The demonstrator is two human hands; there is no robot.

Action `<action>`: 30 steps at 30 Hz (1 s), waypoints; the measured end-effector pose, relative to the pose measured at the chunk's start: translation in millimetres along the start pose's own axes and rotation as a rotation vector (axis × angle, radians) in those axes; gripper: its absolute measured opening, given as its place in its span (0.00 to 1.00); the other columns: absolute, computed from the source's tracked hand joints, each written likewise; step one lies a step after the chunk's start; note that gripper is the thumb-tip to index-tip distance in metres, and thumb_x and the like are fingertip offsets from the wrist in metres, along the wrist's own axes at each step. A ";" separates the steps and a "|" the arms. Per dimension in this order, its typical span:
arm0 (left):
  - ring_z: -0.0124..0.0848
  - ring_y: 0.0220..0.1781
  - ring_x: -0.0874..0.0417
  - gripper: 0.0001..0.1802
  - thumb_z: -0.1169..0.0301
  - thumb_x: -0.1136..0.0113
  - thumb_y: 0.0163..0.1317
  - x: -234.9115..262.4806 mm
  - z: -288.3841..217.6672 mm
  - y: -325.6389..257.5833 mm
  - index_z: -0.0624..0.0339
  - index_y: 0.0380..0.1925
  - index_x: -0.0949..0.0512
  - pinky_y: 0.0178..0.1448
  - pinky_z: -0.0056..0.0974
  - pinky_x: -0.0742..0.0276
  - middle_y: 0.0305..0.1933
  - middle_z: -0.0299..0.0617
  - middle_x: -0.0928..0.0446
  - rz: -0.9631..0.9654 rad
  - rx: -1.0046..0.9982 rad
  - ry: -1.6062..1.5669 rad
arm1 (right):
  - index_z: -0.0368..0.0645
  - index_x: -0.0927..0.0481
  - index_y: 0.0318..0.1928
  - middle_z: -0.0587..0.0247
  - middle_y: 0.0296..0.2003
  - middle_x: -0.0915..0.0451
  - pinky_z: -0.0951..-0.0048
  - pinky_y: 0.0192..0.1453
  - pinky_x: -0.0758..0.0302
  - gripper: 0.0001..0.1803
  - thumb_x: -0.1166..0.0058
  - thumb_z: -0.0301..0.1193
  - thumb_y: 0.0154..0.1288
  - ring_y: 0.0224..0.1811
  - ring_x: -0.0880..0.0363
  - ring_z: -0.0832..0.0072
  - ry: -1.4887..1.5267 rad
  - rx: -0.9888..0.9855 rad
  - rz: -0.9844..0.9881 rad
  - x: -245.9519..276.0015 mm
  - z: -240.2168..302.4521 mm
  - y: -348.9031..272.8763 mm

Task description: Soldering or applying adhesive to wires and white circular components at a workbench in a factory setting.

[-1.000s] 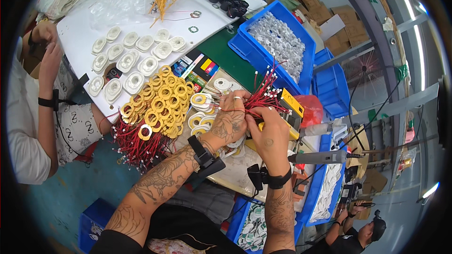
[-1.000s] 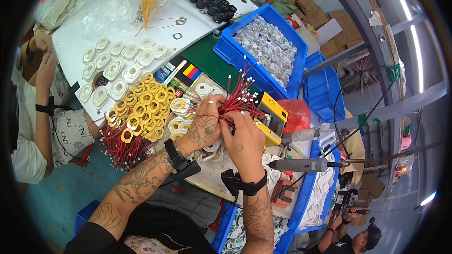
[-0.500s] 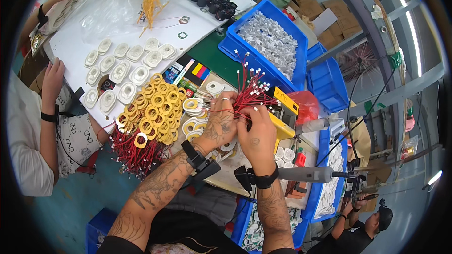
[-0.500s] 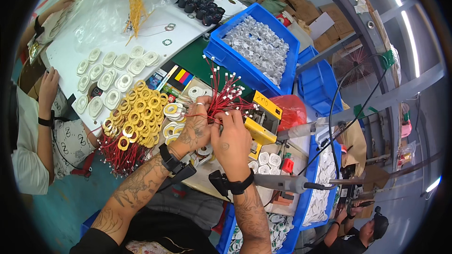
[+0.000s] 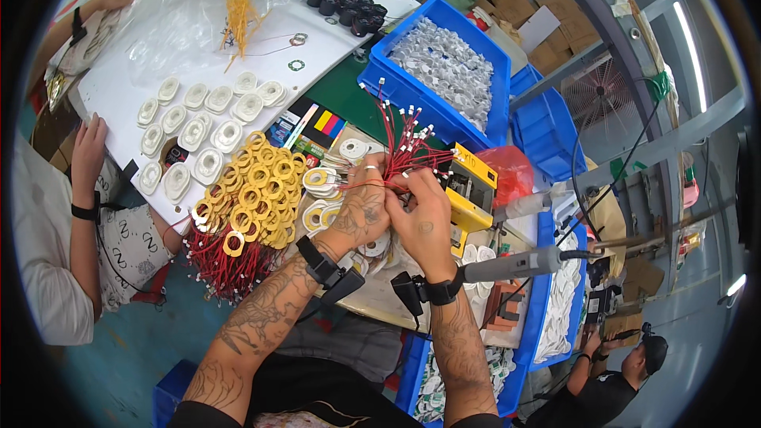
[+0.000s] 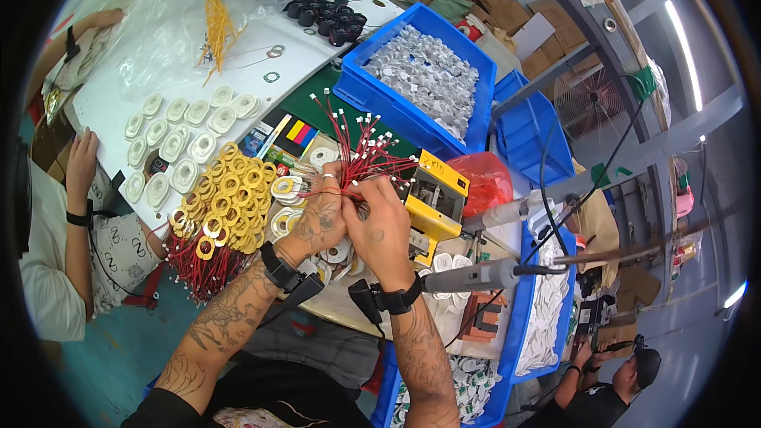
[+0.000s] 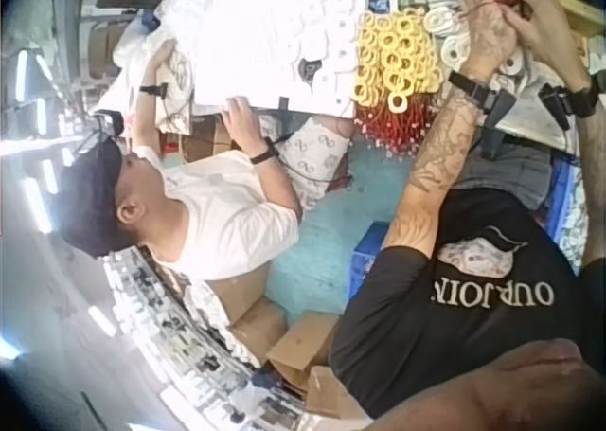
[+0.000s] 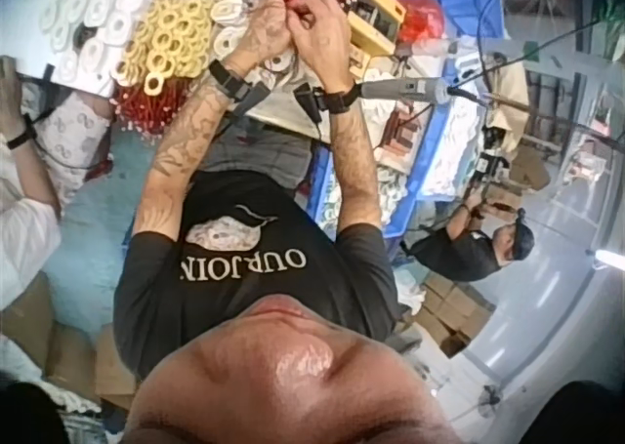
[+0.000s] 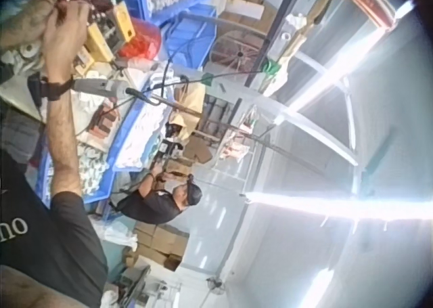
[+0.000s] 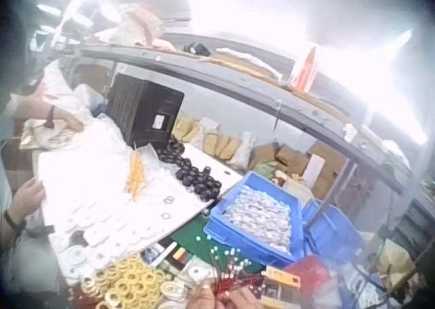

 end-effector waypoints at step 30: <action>0.58 0.64 0.29 0.28 0.71 0.38 0.62 -1.3 -2.7 -12.0 0.69 0.61 0.32 0.71 0.62 0.36 0.60 0.58 0.29 -0.060 -0.220 0.374 | 0.37 0.16 0.53 0.63 0.48 0.16 0.79 0.35 0.31 0.14 0.30 0.26 0.69 0.35 0.24 0.85 0.235 -0.242 -0.288 36.5 5.3 -0.7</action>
Point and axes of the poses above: each hand's wrist, its own y-axis towards the middle knuckle, its own x-axis out of the back of the hand, z = x × y, the point moved 4 cm from there along y, towards the middle knuckle
